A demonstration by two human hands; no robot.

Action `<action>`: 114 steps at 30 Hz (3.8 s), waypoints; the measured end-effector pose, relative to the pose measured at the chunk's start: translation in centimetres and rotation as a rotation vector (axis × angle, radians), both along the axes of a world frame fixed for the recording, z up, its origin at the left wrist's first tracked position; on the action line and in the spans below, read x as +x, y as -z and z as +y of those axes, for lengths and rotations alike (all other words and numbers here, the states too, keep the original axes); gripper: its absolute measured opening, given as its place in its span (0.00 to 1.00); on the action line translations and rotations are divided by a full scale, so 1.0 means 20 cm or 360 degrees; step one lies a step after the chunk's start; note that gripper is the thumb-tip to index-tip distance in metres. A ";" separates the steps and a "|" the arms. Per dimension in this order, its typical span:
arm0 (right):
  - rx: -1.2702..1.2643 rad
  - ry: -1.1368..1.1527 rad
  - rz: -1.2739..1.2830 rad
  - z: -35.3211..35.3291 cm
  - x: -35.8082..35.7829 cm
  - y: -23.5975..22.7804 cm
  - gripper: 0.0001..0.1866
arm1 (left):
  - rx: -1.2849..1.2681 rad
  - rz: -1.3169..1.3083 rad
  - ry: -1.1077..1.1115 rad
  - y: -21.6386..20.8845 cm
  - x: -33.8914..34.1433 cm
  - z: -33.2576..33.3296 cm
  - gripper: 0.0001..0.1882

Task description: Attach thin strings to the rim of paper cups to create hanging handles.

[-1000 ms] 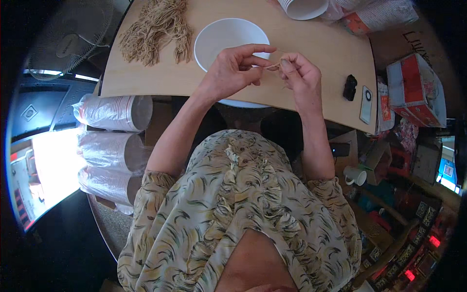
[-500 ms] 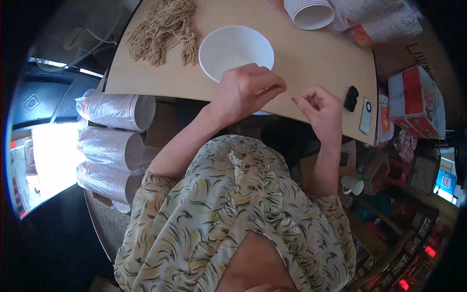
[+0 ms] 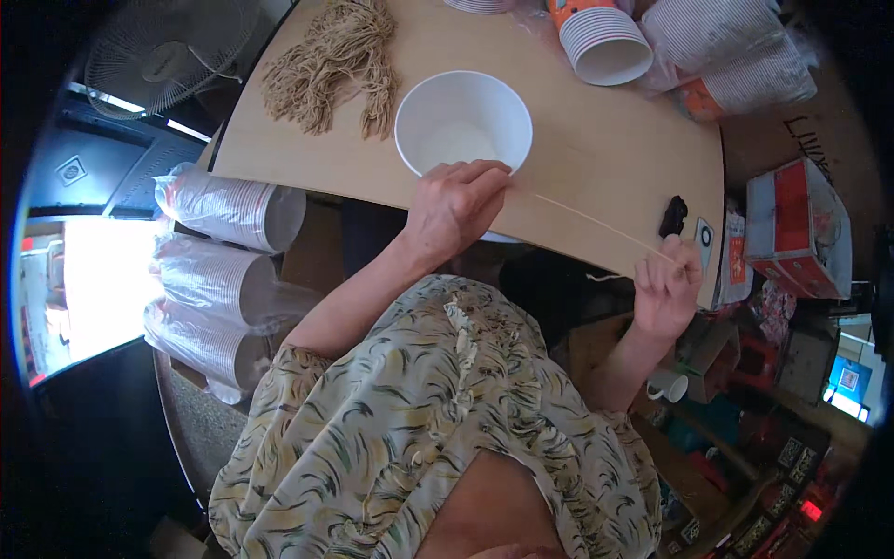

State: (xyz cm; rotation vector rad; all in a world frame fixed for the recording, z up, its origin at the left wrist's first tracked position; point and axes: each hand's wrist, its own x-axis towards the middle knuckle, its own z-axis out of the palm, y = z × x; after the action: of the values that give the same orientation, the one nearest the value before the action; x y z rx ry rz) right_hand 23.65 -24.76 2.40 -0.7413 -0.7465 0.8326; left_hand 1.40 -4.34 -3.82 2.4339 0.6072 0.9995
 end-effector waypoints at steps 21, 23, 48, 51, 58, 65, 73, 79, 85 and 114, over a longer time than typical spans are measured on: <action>-0.0226 -0.0194 0.0349 0.20 -0.12 0.04 0.17 | 0.0439 0.0585 0.0232 -0.11 -0.10 0.27 0.09; -0.0246 -0.0220 0.0502 0.27 -0.17 0.05 0.15 | 0.0234 0.0551 0.0133 -0.11 0.03 0.19 0.09; -0.0482 0.0621 -0.1809 0.32 -0.35 0.32 0.25 | -0.0919 0.0300 0.0663 -0.11 -0.22 -0.09 0.05; -0.0629 0.0043 -0.1616 0.32 -0.42 0.26 0.26 | -0.0711 0.0158 0.0775 -0.14 -0.17 -0.12 0.05; -0.0769 -0.0249 -0.1309 0.31 -0.43 0.22 0.16 | -0.0587 0.0272 0.0593 -0.20 -0.21 -0.03 0.05; -0.0824 -0.0411 -0.0928 0.26 -0.40 0.25 0.07 | -0.0992 0.0248 0.0733 -0.19 -0.23 0.00 0.06; -0.0853 -0.0104 -0.1079 0.33 -0.20 0.23 0.06 | -0.0272 0.0137 0.0546 -0.17 -0.29 0.19 0.09; -0.0268 0.0985 -0.1314 0.66 0.04 -0.23 0.05 | 0.0464 0.0347 0.0084 -0.10 -0.31 0.50 0.17; 0.0466 0.0469 -0.1406 0.67 -0.25 -0.42 0.02 | 0.0133 0.0249 0.0203 -0.13 -0.30 0.53 0.10; -0.0355 0.0797 -0.1851 0.75 -0.52 0.19 0.03 | -0.0445 -0.0082 0.0226 -0.20 -0.26 0.34 0.09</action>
State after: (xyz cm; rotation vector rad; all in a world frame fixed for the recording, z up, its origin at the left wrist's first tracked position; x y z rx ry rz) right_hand 13.32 -9.84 -1.47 -1.5677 -1.4095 -0.0592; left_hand -3.74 2.56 0.15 2.1662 0.5112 0.8550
